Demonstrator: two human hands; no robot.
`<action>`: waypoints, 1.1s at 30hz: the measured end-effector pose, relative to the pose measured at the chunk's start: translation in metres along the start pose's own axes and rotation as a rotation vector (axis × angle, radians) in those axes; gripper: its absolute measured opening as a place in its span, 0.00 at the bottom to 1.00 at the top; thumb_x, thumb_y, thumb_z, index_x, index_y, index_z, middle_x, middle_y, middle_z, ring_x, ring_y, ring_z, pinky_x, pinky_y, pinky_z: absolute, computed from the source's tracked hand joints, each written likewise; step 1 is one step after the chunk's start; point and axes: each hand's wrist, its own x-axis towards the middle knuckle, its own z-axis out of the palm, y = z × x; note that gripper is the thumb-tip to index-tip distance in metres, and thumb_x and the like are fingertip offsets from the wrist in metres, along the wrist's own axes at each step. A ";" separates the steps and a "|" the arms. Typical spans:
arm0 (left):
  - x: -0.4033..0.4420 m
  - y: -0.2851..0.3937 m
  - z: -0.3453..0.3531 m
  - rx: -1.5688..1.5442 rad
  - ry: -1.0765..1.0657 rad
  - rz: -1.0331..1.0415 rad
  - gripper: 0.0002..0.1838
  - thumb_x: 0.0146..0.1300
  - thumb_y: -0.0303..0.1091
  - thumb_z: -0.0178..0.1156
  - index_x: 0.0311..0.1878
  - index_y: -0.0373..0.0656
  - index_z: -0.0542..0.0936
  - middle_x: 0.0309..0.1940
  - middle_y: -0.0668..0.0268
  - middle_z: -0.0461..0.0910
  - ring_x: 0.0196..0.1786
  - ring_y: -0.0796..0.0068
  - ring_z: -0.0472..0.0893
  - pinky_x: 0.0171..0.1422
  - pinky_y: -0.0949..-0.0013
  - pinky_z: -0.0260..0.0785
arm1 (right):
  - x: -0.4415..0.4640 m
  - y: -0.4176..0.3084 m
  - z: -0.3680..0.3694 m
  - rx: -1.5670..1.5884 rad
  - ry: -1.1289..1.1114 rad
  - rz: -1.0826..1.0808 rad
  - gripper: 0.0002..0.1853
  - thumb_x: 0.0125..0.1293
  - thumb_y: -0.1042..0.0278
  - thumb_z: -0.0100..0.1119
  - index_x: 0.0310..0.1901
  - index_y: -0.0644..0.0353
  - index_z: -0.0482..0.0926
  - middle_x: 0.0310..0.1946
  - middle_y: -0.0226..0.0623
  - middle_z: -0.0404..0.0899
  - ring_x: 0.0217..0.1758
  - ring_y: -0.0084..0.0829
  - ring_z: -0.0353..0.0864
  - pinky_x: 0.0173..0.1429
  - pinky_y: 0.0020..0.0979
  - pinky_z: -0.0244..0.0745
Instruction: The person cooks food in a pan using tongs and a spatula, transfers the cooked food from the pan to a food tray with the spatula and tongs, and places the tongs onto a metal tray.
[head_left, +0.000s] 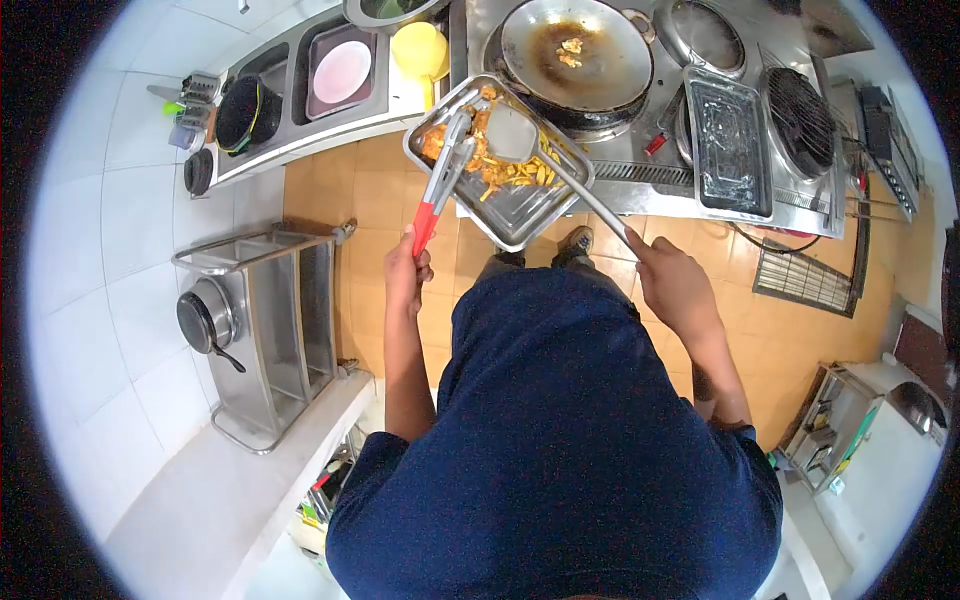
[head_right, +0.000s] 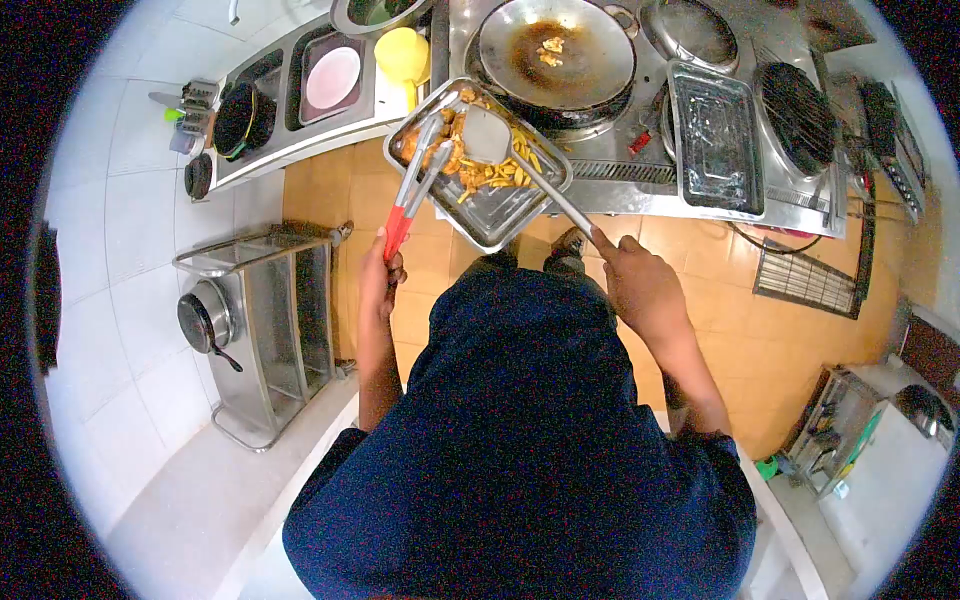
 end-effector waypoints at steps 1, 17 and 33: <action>0.000 0.001 0.000 0.000 -0.021 0.004 0.24 0.75 0.55 0.52 0.43 0.41 0.81 0.17 0.77 0.59 0.17 0.84 0.56 0.22 0.75 0.51 | 0.000 -0.001 0.004 0.005 0.004 0.002 0.25 0.68 0.69 0.54 0.68 0.49 0.73 0.36 0.44 0.76 0.37 0.50 0.81 0.42 0.49 0.77; -0.011 0.004 0.007 0.160 0.087 0.078 0.26 0.73 0.57 0.53 0.43 0.39 0.82 0.16 0.77 0.61 0.18 0.85 0.59 0.22 0.75 0.53 | 0.001 0.010 0.014 0.041 0.040 -0.050 0.23 0.68 0.69 0.54 0.65 0.52 0.74 0.37 0.48 0.78 0.36 0.51 0.83 0.39 0.48 0.80; -0.020 0.075 0.099 0.144 -0.075 0.272 0.25 0.74 0.58 0.52 0.40 0.42 0.81 0.17 0.79 0.59 0.18 0.84 0.57 0.26 0.73 0.52 | -0.025 0.093 -0.025 0.425 0.237 0.007 0.26 0.66 0.73 0.59 0.67 0.54 0.74 0.30 0.49 0.76 0.35 0.50 0.79 0.41 0.44 0.73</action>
